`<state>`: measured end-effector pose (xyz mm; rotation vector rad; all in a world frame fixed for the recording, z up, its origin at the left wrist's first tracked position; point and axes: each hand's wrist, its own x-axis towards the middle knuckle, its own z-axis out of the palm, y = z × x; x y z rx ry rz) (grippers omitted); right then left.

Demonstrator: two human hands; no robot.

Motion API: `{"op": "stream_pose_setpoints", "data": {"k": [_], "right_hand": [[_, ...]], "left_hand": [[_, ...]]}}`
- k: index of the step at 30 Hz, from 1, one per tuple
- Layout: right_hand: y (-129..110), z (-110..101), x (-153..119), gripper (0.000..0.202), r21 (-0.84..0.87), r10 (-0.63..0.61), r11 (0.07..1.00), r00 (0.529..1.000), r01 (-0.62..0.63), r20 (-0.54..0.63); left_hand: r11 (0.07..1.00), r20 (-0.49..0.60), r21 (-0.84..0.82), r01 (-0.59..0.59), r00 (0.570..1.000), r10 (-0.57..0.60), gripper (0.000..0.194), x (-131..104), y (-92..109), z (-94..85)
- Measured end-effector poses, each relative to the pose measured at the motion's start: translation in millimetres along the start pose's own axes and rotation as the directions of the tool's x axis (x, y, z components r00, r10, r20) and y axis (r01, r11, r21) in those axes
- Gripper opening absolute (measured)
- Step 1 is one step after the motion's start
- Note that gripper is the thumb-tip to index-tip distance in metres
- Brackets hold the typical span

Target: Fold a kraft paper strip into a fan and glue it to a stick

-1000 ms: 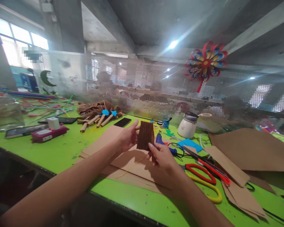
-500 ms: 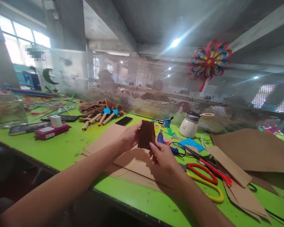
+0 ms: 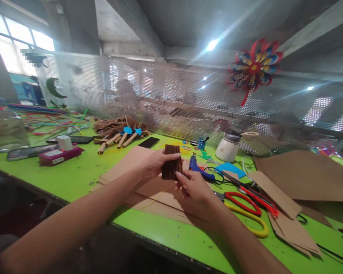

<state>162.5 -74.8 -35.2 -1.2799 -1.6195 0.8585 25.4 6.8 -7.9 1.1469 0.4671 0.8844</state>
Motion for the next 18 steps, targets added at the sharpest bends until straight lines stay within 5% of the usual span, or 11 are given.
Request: {"op": "stream_pose_setpoints", "data": {"k": [4, 8, 13, 18], "right_hand": [[-4, -13, 0, 0.035, 0.228, 0.115, 0.962, 0.980, -0.151, 0.165], [-2, -35, 5, 0.032, 0.437, 0.177, 0.874, 0.977, -0.212, 0.118], [-4, -53, 9, 0.027, 0.493, 0.135, 0.869, 0.979, -0.043, -0.153], [-19, -56, 2, 0.017, 0.394, -0.065, 0.907, 0.974, 0.148, -0.217]], "left_hand": [[1.000, -0.104, -0.012, 0.011, 0.995, -0.013, 0.025, 0, 4, 1.6], [0.999, -0.128, -0.025, 0.022, 0.991, -0.025, 0.021, -1, 5, 3.7], [0.990, -0.008, 0.036, 0.138, 0.990, -0.138, 0.018, -8, 4, 10.3], [0.948, 0.202, 0.223, 0.227, 0.940, -0.273, 0.022, -13, -1, 13.8]]}}
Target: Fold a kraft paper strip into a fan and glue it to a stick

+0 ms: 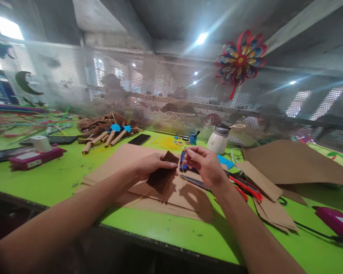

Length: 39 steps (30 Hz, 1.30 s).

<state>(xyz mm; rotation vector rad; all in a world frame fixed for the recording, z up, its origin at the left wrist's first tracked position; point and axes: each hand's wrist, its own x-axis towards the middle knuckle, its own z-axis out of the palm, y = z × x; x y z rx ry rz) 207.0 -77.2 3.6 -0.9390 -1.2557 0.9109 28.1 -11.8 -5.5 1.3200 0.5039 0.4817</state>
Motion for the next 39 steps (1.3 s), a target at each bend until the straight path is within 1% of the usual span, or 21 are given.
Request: {"op": "stream_pose_setpoints", "data": {"k": [3, 7, 11, 17, 25, 29, 31, 33, 35, 39], "right_hand": [[-7, 1, -4, 0.016, -0.029, -0.034, 0.999, 0.998, 0.036, 0.052], [-10, 1, -5, 0.017, -0.018, 0.002, 1.000, 0.993, 0.000, 0.118], [-9, 1, -5, 0.016, 0.009, 0.026, 1.000, 0.984, -0.028, 0.178], [-11, -1, -6, 0.013, 0.028, 0.064, 0.997, 0.984, -0.070, 0.166], [-14, 1, -10, 0.014, -0.050, 0.065, 0.997, 0.972, -0.055, 0.226], [-13, 3, -12, 0.014, -0.076, 0.065, 0.996, 0.963, -0.046, 0.261], [-11, 3, -12, 0.014, -0.086, 0.065, 0.995, 0.960, -0.043, 0.272], [-10, 2, -11, 0.014, -0.095, 0.071, 0.994, 0.960, -0.046, 0.271], [-9, 2, -11, 0.013, -0.107, 0.063, 0.994, 0.964, -0.036, 0.259], [-11, 2, -13, 0.013, -0.154, 0.011, 0.988, 0.971, 0.027, 0.239]], "left_hand": [[0.998, 0.033, 0.063, 0.032, 0.999, -0.034, 0.023, 1, -5, 0.7], [0.989, 0.032, 0.139, 0.056, 0.998, -0.061, 0.023, 3, -8, -0.2], [0.984, 0.019, 0.174, 0.033, 0.999, -0.036, 0.022, 4, -8, -1.7], [0.986, 0.035, 0.158, 0.052, 0.998, -0.058, 0.017, 3, -8, -0.5], [0.987, 0.055, 0.146, 0.062, 0.996, -0.071, 0.017, 3, -10, 1.4], [0.992, 0.023, 0.118, 0.046, 0.999, -0.049, 0.013, 3, -9, 1.8], [0.994, 0.025, 0.098, 0.040, 0.999, -0.042, 0.014, 2, -7, 1.9], [0.995, 0.056, 0.084, 0.049, 0.997, -0.054, 0.015, 0, -4, 1.5], [0.994, 0.112, 0.080, 0.078, 0.990, -0.087, 0.015, -1, -1, 0.6], [0.992, 0.210, 0.080, 0.098, 0.971, -0.113, 0.016, -3, 2, -2.4]]}}
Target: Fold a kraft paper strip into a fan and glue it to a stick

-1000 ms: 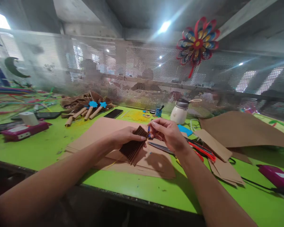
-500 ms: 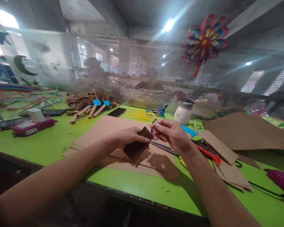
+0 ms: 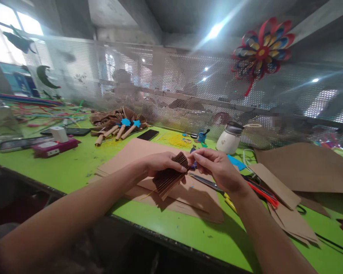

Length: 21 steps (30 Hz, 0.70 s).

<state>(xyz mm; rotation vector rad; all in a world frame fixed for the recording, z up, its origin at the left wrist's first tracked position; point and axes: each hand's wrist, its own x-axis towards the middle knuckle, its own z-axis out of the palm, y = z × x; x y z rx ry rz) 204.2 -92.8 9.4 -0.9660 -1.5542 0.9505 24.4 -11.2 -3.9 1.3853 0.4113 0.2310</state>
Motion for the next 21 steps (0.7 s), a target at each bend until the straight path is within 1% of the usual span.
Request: {"op": "stream_pose_setpoints", "data": {"k": [5, 8, 11, 14, 17, 19, 21], "right_hand": [[-3, 0, -2, 0.016, 0.012, -0.003, 1.000, 0.999, 0.002, 0.047], [-4, -4, 0, 0.016, -0.031, -0.018, 0.999, 0.999, 0.019, 0.028], [-5, -12, 3, 0.022, -0.172, -0.060, 0.983, 0.998, 0.057, -0.013], [-2, -17, 6, 0.028, -0.347, -0.036, 0.938, 0.998, 0.019, -0.042], [6, -18, 9, 0.029, -0.498, -0.008, 0.866, 0.996, -0.035, -0.086], [11, -18, 10, 0.030, -0.580, -0.028, 0.813, 0.994, -0.037, -0.102], [16, -18, 11, 0.031, -0.663, -0.058, 0.748, 0.992, -0.029, -0.108]], "left_hand": [[1.000, 0.016, -0.007, -0.004, 1.000, 0.004, 0.016, 0, -1, -1.3], [1.000, 0.027, -0.018, 0.006, 1.000, -0.005, 0.015, -1, 1, -0.3], [1.000, 0.017, -0.013, -0.008, 1.000, 0.008, 0.014, -2, 2, 0.1], [0.999, -0.023, -0.004, -0.038, 0.999, 0.038, 0.015, -2, 3, -0.5], [0.997, -0.061, -0.014, -0.077, 0.995, 0.076, 0.015, -2, 2, -1.3], [0.995, -0.094, -0.037, -0.097, 0.991, 0.093, 0.014, -1, 2, -1.6], [0.991, -0.157, -0.072, -0.112, 0.983, 0.100, 0.011, 0, 3, -1.6]]}}
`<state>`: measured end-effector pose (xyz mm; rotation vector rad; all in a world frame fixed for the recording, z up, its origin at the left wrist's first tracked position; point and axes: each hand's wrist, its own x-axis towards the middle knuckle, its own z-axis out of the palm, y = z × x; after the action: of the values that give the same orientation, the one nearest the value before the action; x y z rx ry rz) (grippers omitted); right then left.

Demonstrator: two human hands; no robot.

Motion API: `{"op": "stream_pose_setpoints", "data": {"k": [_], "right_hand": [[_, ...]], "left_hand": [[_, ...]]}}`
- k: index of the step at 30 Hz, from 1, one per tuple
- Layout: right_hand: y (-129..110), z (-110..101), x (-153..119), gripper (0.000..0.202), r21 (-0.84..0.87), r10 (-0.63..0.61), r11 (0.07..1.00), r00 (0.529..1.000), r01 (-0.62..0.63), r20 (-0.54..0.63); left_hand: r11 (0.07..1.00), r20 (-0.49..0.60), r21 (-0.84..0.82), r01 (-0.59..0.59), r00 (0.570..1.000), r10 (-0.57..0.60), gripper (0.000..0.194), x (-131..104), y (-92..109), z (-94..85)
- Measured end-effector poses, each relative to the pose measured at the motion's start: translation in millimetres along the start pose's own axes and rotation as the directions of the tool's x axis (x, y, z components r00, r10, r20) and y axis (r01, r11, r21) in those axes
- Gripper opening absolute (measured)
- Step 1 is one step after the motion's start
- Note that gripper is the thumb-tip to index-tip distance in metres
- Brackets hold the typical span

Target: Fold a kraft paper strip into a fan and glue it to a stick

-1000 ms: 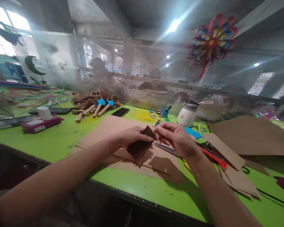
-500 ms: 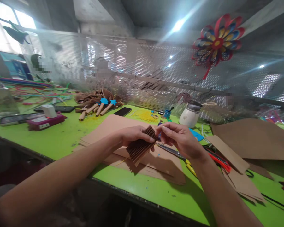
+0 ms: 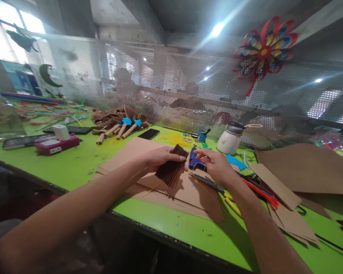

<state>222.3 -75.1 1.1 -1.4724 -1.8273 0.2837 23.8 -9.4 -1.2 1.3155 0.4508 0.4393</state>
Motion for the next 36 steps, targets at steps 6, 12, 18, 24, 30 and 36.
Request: {"op": "stream_pose_setpoints", "data": {"k": [6, 12, 18, 24, 30, 36], "right_hand": [[8, 0, 2, 0.038, -0.272, -0.044, 0.962, 0.994, 0.017, -0.096], [4, 3, 2, 0.031, -0.152, -0.084, 0.987, 0.986, 0.061, -0.147], [-16, 11, -2, 0.027, 0.169, 0.025, 0.984, 0.991, -0.047, 0.129], [-25, 32, -7, 0.040, 0.099, -0.063, 0.994, 0.955, 0.036, 0.288], [-32, 52, -10, 0.039, 0.130, -0.033, 0.992, 0.963, -0.001, 0.266], [-27, 58, -11, 0.039, 0.421, 0.004, 0.890, 0.927, -0.175, 0.376]], "left_hand": [[0.989, -0.219, -0.133, -0.061, 0.975, 0.031, 0.004, 2, 3, 1.3], [0.978, -0.230, -0.188, -0.088, 0.972, 0.043, 0.005, 3, 1, 1.1], [0.962, -0.330, -0.180, -0.207, 0.934, 0.139, 0.004, 4, 5, 1.9], [0.957, -0.414, -0.183, -0.227, 0.900, 0.134, 0.006, 3, 8, 2.3], [0.960, -0.412, -0.194, -0.203, 0.905, 0.108, 0.008, 3, 9, 4.3], [0.956, -0.378, -0.218, -0.196, 0.920, 0.102, 0.011, -1, 12, 8.5]]}}
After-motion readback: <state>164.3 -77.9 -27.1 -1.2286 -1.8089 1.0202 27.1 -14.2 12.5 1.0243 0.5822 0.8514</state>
